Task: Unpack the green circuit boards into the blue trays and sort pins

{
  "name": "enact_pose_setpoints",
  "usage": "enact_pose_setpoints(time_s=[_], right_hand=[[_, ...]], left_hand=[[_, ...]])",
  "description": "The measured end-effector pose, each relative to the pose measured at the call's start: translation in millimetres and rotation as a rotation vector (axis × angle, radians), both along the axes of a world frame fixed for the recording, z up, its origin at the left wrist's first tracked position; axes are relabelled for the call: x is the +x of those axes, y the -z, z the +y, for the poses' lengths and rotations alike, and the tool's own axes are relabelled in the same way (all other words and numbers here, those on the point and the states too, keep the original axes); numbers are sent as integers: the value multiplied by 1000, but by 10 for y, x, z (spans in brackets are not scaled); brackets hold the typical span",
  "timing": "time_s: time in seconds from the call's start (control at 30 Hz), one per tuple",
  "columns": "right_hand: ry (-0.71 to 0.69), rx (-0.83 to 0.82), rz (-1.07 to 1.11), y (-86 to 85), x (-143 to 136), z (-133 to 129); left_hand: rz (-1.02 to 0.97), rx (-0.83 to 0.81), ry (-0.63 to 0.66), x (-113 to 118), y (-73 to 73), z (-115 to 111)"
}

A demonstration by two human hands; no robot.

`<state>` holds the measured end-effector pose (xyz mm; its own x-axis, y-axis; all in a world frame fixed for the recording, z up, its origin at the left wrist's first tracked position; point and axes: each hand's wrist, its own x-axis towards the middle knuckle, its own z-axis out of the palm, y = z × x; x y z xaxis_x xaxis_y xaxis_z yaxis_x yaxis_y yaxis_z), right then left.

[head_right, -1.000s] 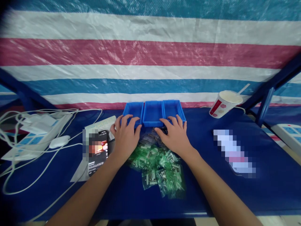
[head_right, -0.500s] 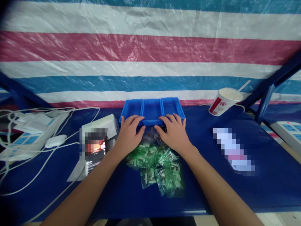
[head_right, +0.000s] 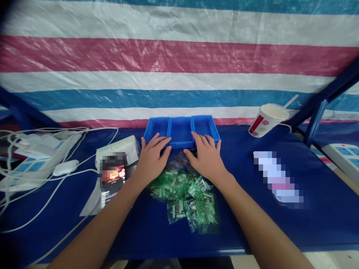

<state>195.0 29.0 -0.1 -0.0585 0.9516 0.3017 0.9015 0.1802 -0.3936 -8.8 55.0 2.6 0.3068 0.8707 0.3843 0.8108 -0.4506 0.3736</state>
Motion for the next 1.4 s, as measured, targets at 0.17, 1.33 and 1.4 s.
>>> enact_pose_setpoints(time_s=[0.17,1.33,1.4], right_hand=[[25,37,58,34,-4,6],[-469,-131,16,-269,-38,-155],[-449,-100,-16,-238,-41,-137]], left_hand=[[-31,53,-42,33,1,-48],[-483,-192,-43,147,-42,-330],[-421,-158,-91,148,-62,-355]])
